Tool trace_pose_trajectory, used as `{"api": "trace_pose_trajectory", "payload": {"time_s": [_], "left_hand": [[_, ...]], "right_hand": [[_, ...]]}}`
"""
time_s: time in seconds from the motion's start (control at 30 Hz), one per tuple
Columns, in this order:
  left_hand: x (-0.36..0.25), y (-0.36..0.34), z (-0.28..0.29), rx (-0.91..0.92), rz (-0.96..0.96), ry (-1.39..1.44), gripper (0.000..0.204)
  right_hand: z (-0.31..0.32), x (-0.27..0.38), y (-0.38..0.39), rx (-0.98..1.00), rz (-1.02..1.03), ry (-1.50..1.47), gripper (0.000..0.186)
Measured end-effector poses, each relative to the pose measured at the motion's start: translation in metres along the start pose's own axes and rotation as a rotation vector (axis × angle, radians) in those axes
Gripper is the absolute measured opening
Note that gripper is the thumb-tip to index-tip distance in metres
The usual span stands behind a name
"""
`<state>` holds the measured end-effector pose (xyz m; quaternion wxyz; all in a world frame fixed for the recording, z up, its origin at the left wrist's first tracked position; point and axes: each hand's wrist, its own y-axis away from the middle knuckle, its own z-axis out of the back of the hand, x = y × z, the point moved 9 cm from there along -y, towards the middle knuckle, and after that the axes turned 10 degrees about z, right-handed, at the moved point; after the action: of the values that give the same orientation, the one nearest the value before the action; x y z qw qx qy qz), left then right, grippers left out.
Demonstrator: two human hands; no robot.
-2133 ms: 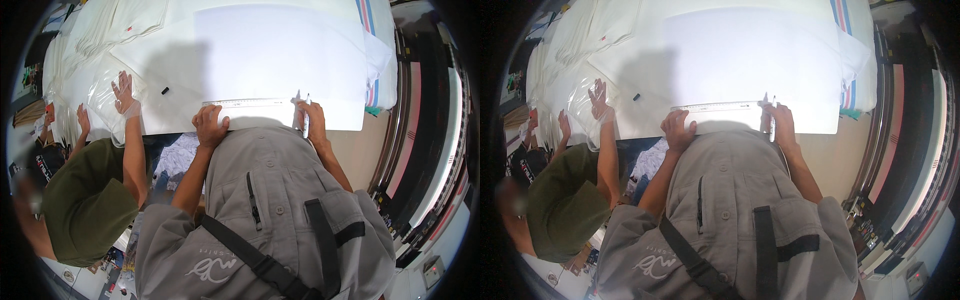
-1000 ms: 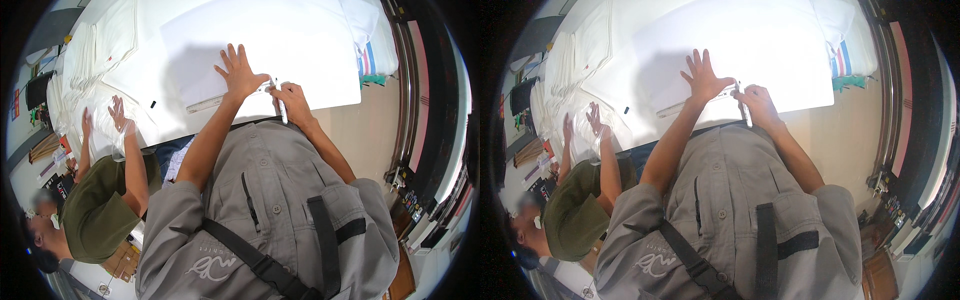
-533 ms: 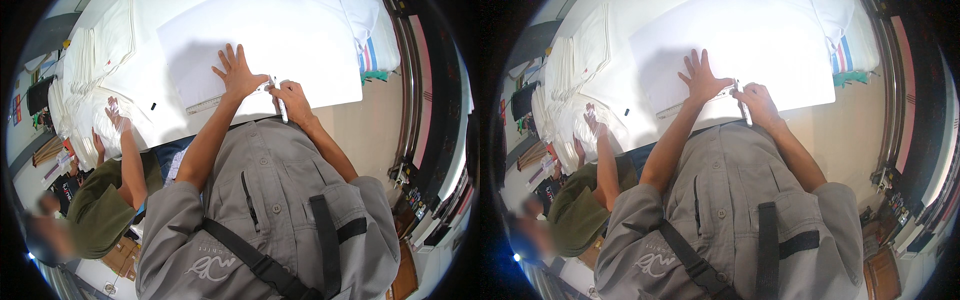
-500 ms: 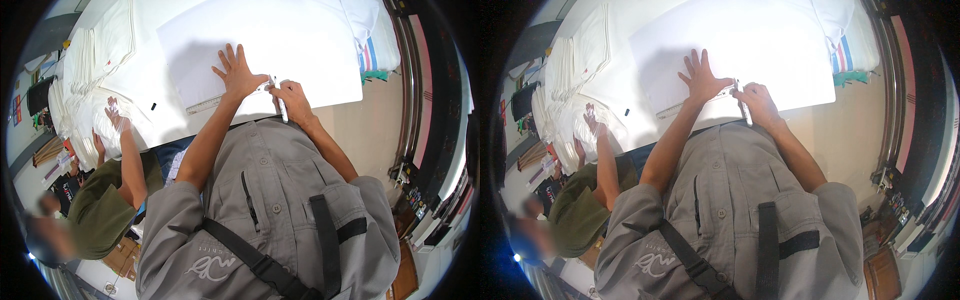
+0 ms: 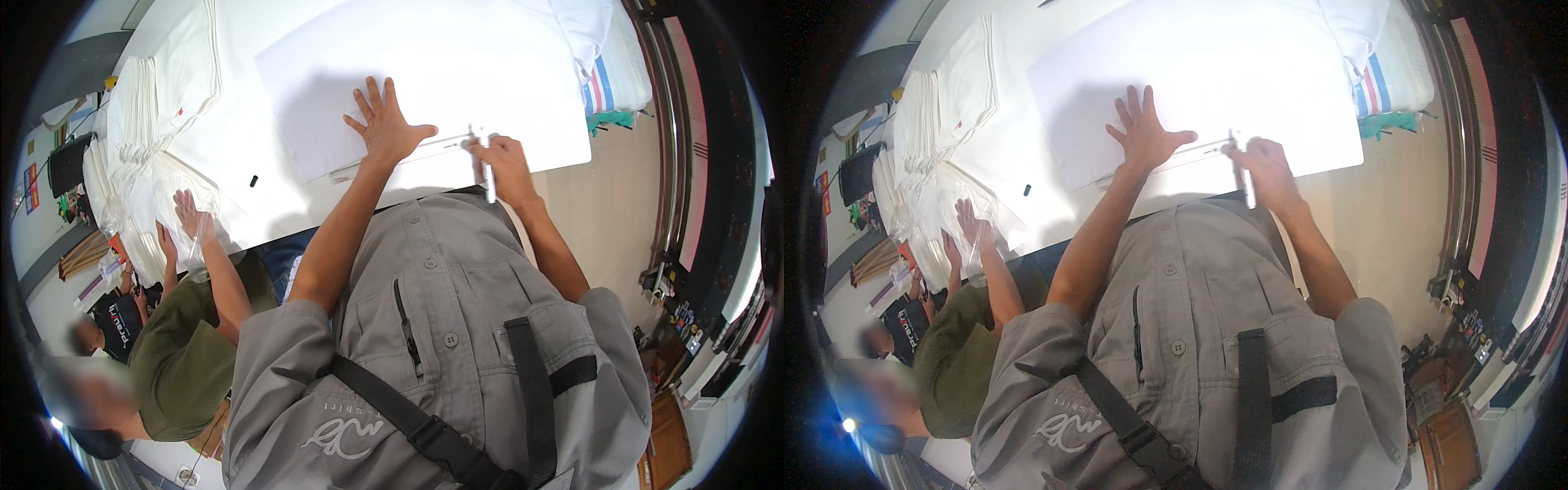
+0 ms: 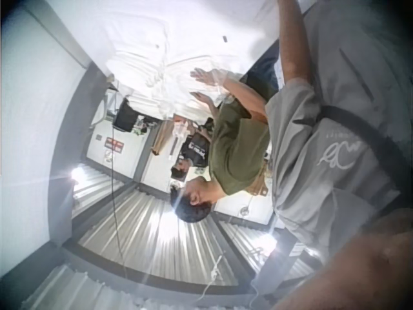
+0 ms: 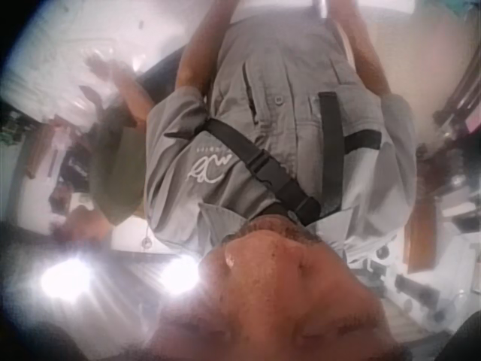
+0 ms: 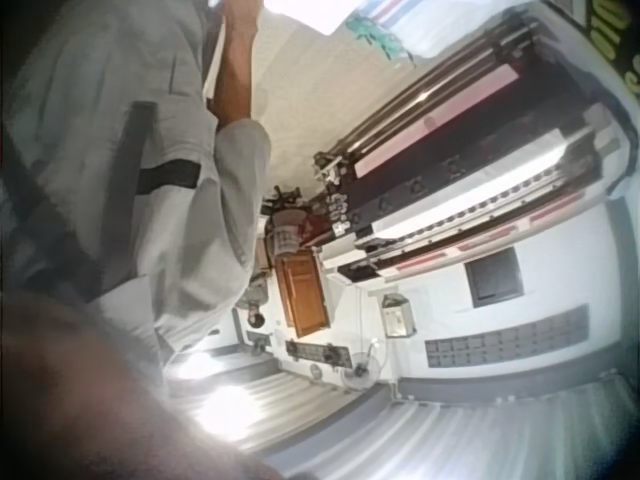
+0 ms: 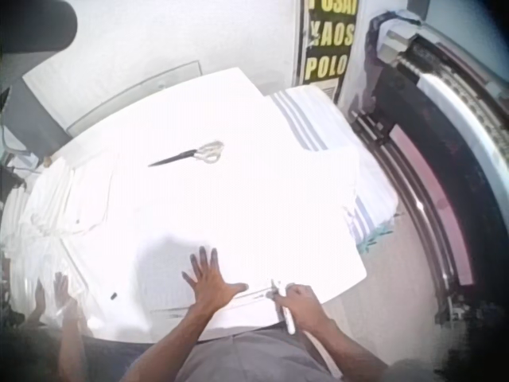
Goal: The person retrieves a white fabric sheet from a green rack, unfolds it on a table, and uses a ruler and marker to draw straight lines. They then use scissors to cut the fabric along the marked lines.
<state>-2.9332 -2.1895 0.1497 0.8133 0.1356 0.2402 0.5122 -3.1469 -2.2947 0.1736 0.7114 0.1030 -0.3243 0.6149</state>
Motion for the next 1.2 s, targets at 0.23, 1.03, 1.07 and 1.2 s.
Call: {"api": "trace_pose_trajectory", "payload": {"time_s": [0.23,1.03,1.07,1.2], "left_hand": [[-0.002,0.003,0.004,-0.003,0.007,0.018,0.135],[0.0,0.001,0.002,-0.03,-0.033,0.084,0.135],[0.0,0.001,0.002,-0.029,-0.033,0.084,0.135],[-0.002,0.001,0.002,-0.024,-0.032,0.094,0.135]], "right_hand": [[0.065,-0.058,0.044,-0.164,-0.155,0.286,0.041],[0.079,-0.081,0.043,-0.279,-0.181,0.222,0.035],[0.081,-0.084,0.043,-0.283,-0.183,0.238,0.036],[0.078,-0.092,0.045,-0.262,-0.174,0.288,0.037]]}}
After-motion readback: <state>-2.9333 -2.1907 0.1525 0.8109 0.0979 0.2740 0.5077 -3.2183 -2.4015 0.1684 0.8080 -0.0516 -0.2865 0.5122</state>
